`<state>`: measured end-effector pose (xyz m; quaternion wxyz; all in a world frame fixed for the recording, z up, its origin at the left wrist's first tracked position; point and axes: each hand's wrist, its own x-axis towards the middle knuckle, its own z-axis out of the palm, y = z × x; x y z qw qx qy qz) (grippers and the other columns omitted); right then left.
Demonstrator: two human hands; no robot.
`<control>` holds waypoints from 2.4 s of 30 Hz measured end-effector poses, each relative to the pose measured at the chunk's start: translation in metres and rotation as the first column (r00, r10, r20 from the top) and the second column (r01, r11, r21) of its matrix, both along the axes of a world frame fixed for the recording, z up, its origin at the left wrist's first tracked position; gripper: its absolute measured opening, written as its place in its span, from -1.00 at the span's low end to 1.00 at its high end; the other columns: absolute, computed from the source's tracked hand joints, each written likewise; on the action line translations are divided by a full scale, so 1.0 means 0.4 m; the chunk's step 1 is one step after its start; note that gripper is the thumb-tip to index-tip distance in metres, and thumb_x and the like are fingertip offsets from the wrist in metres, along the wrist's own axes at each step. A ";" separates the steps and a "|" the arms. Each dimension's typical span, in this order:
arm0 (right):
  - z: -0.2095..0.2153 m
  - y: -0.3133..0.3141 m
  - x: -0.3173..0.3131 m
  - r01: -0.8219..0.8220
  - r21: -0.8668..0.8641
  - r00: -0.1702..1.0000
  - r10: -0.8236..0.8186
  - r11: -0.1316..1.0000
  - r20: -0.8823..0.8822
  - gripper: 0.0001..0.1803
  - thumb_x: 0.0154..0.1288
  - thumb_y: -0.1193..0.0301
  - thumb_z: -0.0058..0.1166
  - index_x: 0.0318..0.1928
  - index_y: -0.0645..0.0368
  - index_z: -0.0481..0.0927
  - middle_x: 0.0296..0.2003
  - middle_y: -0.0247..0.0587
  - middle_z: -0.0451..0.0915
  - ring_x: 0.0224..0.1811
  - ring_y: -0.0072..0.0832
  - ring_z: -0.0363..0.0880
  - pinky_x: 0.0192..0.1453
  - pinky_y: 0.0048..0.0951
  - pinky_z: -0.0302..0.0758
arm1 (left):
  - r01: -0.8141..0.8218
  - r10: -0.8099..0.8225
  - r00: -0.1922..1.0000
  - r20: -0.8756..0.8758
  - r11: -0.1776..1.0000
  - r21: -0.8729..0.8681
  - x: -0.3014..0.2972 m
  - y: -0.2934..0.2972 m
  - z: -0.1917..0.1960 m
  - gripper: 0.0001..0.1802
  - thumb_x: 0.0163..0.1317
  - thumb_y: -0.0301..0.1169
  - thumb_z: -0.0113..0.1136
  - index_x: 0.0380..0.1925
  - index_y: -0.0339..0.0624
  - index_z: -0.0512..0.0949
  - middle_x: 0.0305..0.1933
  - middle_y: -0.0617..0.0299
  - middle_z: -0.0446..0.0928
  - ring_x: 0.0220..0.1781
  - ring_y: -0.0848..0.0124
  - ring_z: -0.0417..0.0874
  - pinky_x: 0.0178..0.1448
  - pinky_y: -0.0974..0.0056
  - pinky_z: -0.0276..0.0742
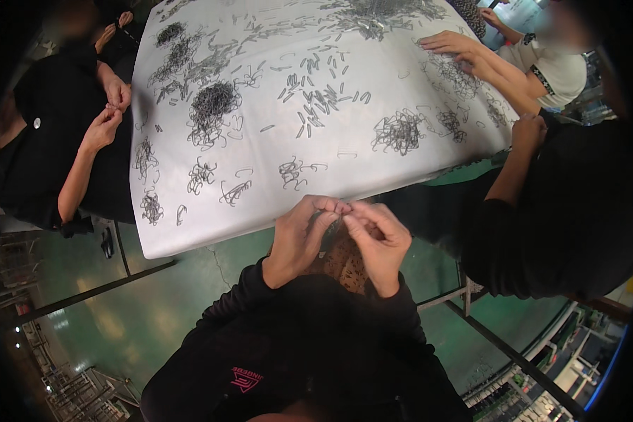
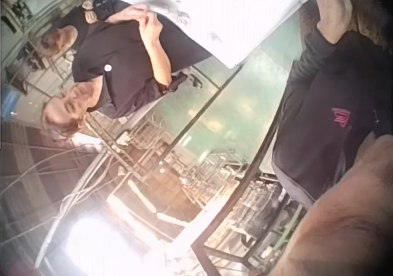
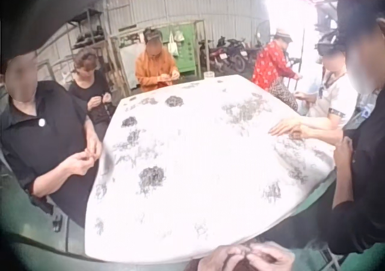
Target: The person sits at a table with several others and repeatedly picks up small black wire pieces from a white surface, separating and placing them into small piles. The group works together to organize the wires across the table.
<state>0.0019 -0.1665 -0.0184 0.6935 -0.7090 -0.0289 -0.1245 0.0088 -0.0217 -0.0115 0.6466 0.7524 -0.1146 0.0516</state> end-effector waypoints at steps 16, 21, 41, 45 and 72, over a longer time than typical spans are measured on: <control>-0.282 0.220 0.483 -0.032 -0.718 0.982 0.155 0.695 0.106 -0.92 -0.01 0.70 -0.06 -0.54 0.41 0.52 -0.52 0.29 0.52 -0.36 0.15 0.58 -0.28 -0.04 0.52 | -0.002 0.006 0.997 -0.072 0.998 0.055 -0.017 0.045 0.010 -0.93 0.34 -0.55 0.08 -0.27 -0.37 0.46 -0.25 0.08 0.65 -0.16 0.41 0.65 -0.05 0.36 0.54; -0.266 0.189 0.448 -0.125 -0.758 0.980 0.198 0.640 0.005 -0.90 0.02 0.69 -0.09 -0.46 0.45 0.51 -0.33 0.37 0.48 -0.23 0.18 0.51 -0.15 -0.02 0.51 | -0.047 0.052 0.996 -0.070 0.997 0.067 -0.021 0.050 0.008 -0.93 0.28 -0.55 0.14 -0.25 -0.28 0.51 -0.25 0.09 0.66 -0.19 0.25 0.70 -0.09 0.29 0.57; 0.058 -0.011 0.125 -0.326 0.112 0.909 0.344 0.939 -0.236 -0.80 0.14 0.67 0.16 -0.18 0.41 0.65 -0.35 -0.16 0.66 -0.35 -0.52 0.65 -0.23 -0.57 0.59 | -0.027 0.015 0.995 0.100 0.992 0.122 -0.011 0.047 -0.023 -0.90 0.29 -0.53 0.15 -0.21 -0.30 0.49 -0.22 0.11 0.62 -0.16 0.32 0.67 -0.08 0.33 0.53; 0.086 -0.010 0.087 -0.224 0.094 0.951 0.239 0.970 -0.198 -0.81 0.16 0.72 0.16 -0.17 0.44 0.64 -0.34 -0.12 0.67 -0.33 -0.49 0.67 -0.19 -0.58 0.61 | -0.030 0.011 0.991 0.132 0.990 0.138 -0.007 0.034 -0.025 -0.87 0.26 -0.51 0.18 -0.20 -0.23 0.50 -0.22 0.13 0.59 -0.18 0.22 0.66 -0.14 0.28 0.54; 0.073 -0.030 0.059 -0.186 0.295 0.916 0.274 0.937 -0.292 -0.87 0.12 0.71 0.19 -0.27 0.40 0.68 -0.41 -0.15 0.67 -0.43 -0.56 0.60 -0.31 -0.58 0.52 | -0.299 -0.116 0.922 0.369 0.389 0.871 0.357 0.511 -0.249 -0.89 0.12 -0.45 0.22 -0.37 -0.24 0.57 -0.31 0.12 0.50 -0.11 0.13 0.49 -0.14 0.10 0.50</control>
